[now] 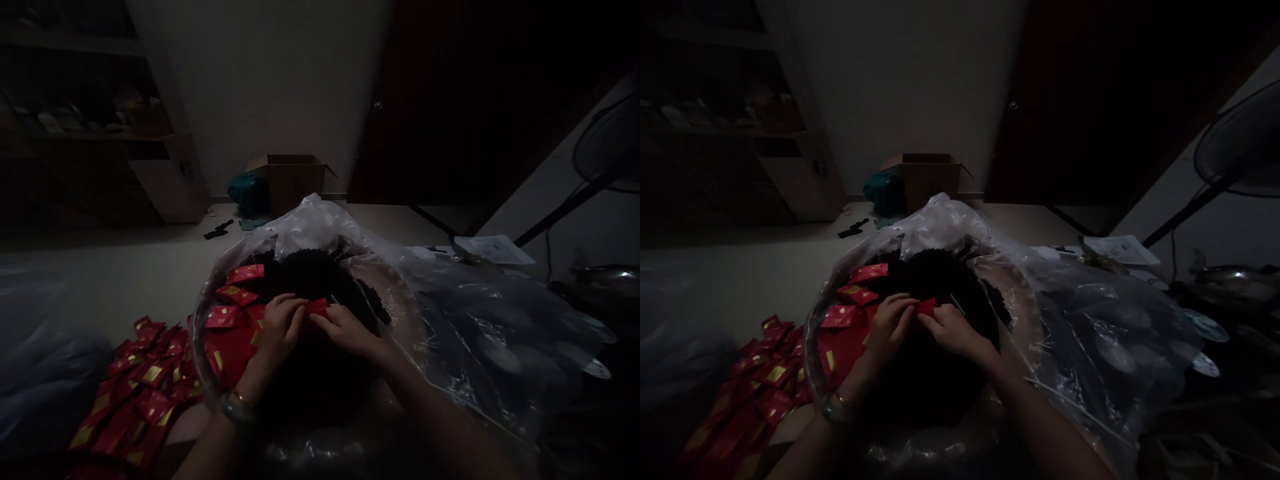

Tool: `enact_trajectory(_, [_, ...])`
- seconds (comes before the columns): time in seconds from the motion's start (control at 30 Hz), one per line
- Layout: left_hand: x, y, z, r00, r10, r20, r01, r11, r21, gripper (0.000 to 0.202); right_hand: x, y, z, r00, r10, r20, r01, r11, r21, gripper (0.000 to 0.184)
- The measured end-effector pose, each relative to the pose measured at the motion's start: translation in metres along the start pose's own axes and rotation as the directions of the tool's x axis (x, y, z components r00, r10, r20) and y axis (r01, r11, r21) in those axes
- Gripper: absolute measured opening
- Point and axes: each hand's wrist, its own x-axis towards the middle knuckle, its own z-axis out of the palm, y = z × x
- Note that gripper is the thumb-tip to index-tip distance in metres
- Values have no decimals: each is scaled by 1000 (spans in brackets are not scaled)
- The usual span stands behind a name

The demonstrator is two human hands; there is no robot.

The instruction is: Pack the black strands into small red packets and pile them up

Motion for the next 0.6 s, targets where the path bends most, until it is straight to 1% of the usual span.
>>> enact_trajectory(0.03, [0,1,-1,996,84,4,-84,993,87,24,1,2,-1,999,31,-13,-30,998,58,31])
enact_trajectory(0.07, [-1,1,-1,989,147,31,-150,975,165,30,1,3,-2,998,63,-24,-60,992,110,30])
enact_trajectory(0.1, [-1,1,-1,980,187,69,-198,954,226,39,2,5,-3,995,93,-36,-86,985,153,30])
enact_trajectory(0.17, [-2,-2,2,965,225,135,-256,921,293,53,3,8,-4,989,138,-46,-125,968,215,29])
enact_trajectory(0.23, [-2,-7,4,958,238,159,-278,906,321,56,2,10,-4,986,163,-38,-147,950,274,29])
enact_trajectory(0.37, [-2,-15,6,959,242,148,-281,881,380,51,1,9,-1,985,169,36,-170,917,360,28])
enact_trajectory(0.5, [-4,-13,5,954,273,127,-301,848,437,45,3,9,3,980,201,14,-188,889,417,31])
enact_trajectory(0.6, [-6,-10,7,944,305,129,-329,828,454,39,5,11,3,971,228,73,-236,861,451,37])
